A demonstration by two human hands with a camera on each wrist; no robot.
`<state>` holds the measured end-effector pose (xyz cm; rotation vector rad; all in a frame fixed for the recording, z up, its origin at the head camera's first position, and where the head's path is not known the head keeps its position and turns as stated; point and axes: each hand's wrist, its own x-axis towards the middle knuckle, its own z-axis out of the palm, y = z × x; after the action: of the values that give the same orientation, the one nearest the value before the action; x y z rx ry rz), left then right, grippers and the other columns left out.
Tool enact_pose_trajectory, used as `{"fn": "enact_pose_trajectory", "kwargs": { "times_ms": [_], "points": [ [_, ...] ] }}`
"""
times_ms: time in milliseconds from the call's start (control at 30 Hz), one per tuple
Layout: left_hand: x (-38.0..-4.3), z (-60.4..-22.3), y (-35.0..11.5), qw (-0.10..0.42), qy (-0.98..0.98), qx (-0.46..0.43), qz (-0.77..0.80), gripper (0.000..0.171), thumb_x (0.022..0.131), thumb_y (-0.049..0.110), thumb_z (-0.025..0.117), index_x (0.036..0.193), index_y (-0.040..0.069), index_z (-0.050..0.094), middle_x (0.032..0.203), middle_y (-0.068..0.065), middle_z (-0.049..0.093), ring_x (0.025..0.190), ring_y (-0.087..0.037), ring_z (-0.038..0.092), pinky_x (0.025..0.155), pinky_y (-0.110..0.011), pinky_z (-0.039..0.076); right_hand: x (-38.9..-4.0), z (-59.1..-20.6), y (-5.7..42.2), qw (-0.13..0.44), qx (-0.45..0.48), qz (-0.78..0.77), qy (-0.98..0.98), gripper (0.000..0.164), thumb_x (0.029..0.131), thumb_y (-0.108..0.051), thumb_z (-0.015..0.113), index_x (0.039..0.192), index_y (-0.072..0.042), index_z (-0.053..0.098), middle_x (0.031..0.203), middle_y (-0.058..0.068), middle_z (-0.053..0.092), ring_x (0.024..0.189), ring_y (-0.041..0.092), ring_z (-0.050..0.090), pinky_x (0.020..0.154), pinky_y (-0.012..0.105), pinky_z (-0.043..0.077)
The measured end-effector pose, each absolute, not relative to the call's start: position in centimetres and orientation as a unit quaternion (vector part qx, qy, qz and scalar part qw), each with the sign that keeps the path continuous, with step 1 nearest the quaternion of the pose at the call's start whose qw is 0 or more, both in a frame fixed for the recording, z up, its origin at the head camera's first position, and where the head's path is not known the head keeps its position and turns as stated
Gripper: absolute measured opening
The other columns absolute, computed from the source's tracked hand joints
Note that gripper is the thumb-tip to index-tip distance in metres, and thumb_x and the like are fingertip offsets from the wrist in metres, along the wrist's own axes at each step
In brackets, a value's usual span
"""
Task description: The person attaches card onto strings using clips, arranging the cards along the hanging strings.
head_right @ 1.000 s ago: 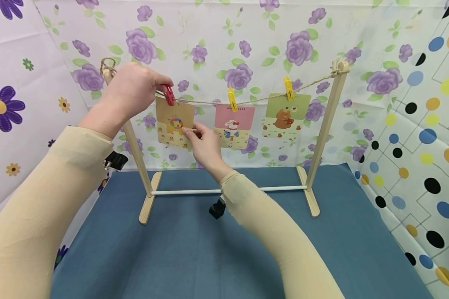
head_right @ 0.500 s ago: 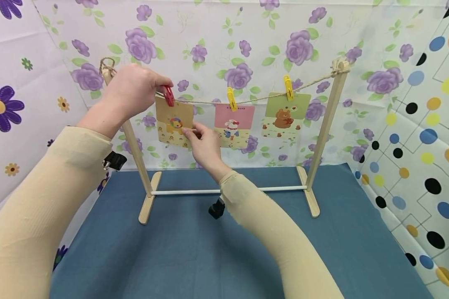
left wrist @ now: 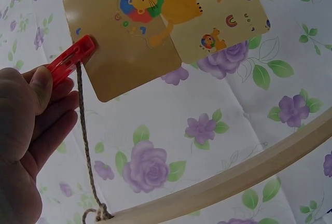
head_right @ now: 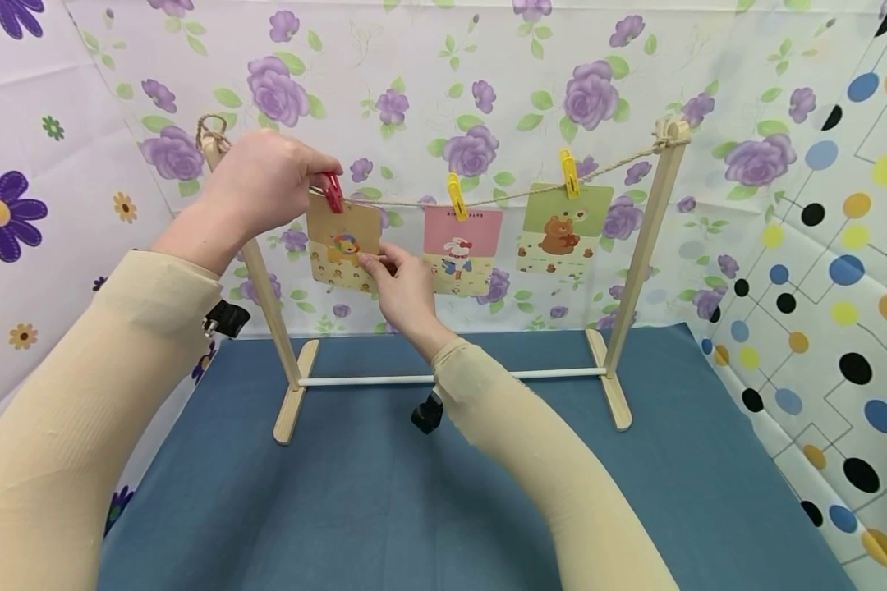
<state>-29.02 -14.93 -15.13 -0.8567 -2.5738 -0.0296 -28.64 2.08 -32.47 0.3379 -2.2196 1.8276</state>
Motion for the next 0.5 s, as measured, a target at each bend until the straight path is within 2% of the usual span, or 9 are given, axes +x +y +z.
{"fn": "enact_pose_trajectory", "kwargs": {
  "times_ms": [133, 200, 367, 500],
  "points": [
    [-29.07, -15.21, -15.01, 0.213, -0.924, -0.317, -0.020, 0.031, 0.099, -0.005, 0.060, 0.115, 0.010, 0.082, 0.102, -0.012, 0.080, 0.077, -0.030, 0.068, 0.063, -0.042, 0.050, -28.62, -32.45, 2.20, 0.122, 0.121, 0.630, -0.757, 0.029, 0.108, -0.031, 0.067, 0.129, -0.013, 0.077, 0.112, 0.003, 0.078, 0.099, 0.018, 0.070, 0.082, 0.034, 0.055],
    [-29.04, -15.23, -15.10, 0.209, -0.924, -0.319, -0.027, 0.029, 0.103, 0.000, 0.060, 0.120, 0.009, 0.081, 0.107, -0.012, 0.080, 0.076, -0.028, 0.063, 0.063, -0.041, 0.047, -28.65, -32.43, 2.26, 0.126, 0.123, 0.630, -0.756, 0.030, 0.108, -0.031, 0.066, 0.130, -0.012, 0.076, 0.113, 0.004, 0.077, 0.099, 0.019, 0.069, 0.081, 0.035, 0.055],
    [-28.98, -15.36, -15.30, 0.203, -0.924, -0.322, -0.045, 0.035, 0.108, 0.011, 0.058, 0.140, 0.008, 0.072, 0.134, -0.012, 0.073, 0.089, -0.028, 0.068, 0.065, -0.041, 0.048, -28.81, -32.63, 2.39, 0.138, 0.129, 0.627, -0.756, 0.030, 0.108, -0.031, 0.066, 0.129, -0.012, 0.075, 0.112, 0.004, 0.077, 0.098, 0.019, 0.069, 0.081, 0.034, 0.056],
    [-29.06, -15.81, -15.37, 0.214, -0.918, -0.331, -0.049, 0.036, 0.111, 0.022, 0.057, 0.143, 0.010, 0.070, 0.137, -0.012, 0.072, 0.101, -0.032, 0.071, 0.067, -0.045, 0.054, -28.64, -33.02, 2.47, 0.140, 0.132, 0.626, -0.756, 0.034, 0.108, -0.032, 0.067, 0.136, -0.013, 0.070, 0.119, 0.005, 0.075, 0.103, 0.019, 0.068, 0.087, 0.036, 0.057]
  ]
}}
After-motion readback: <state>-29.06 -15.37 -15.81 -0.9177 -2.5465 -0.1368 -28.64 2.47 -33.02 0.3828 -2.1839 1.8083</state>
